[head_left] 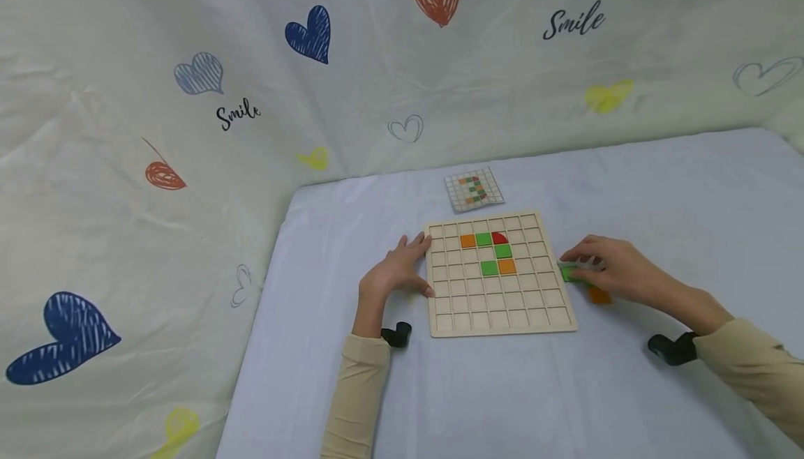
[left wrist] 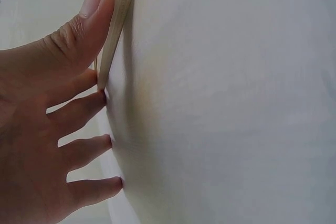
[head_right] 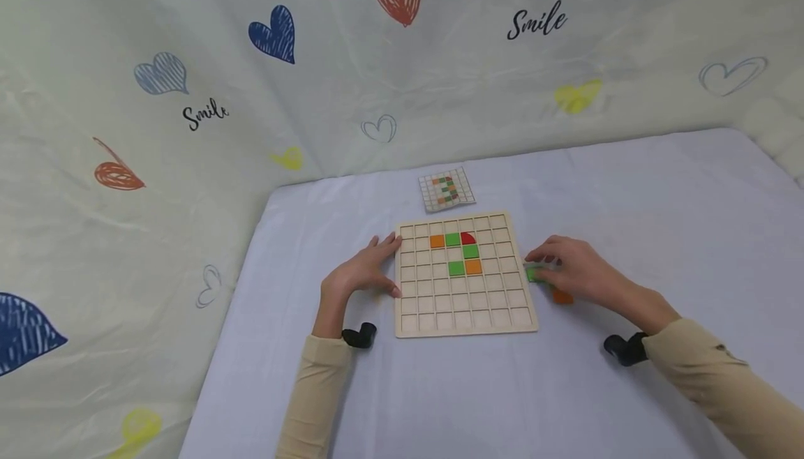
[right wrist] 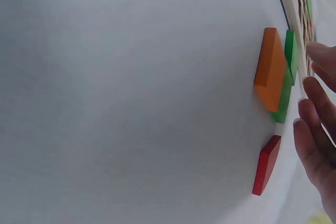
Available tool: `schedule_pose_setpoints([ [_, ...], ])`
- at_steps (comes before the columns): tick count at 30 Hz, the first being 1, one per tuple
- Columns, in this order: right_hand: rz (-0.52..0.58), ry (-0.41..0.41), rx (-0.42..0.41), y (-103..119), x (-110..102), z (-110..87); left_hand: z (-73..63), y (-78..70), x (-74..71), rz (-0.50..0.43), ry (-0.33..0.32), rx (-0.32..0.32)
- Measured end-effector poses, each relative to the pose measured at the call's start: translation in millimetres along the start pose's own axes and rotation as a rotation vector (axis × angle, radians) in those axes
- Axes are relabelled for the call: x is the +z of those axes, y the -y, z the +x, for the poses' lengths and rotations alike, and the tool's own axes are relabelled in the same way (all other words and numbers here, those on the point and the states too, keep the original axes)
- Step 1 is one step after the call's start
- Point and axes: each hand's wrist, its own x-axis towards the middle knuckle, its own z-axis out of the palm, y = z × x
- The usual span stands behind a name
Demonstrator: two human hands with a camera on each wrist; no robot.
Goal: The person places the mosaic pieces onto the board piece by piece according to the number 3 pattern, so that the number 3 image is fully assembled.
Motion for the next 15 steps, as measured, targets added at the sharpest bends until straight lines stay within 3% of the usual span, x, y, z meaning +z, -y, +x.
schedule_pose_setpoints([
  [8,0.037,0.088,0.093,-4.3,5.4,0.5,0.2,0.9,-0.6,-0.009,0.0,0.0],
  [15,0.038,0.084,0.087,-3.2,7.0,1.8,0.6,0.6,0.3,-0.011,-0.001,0.005],
])
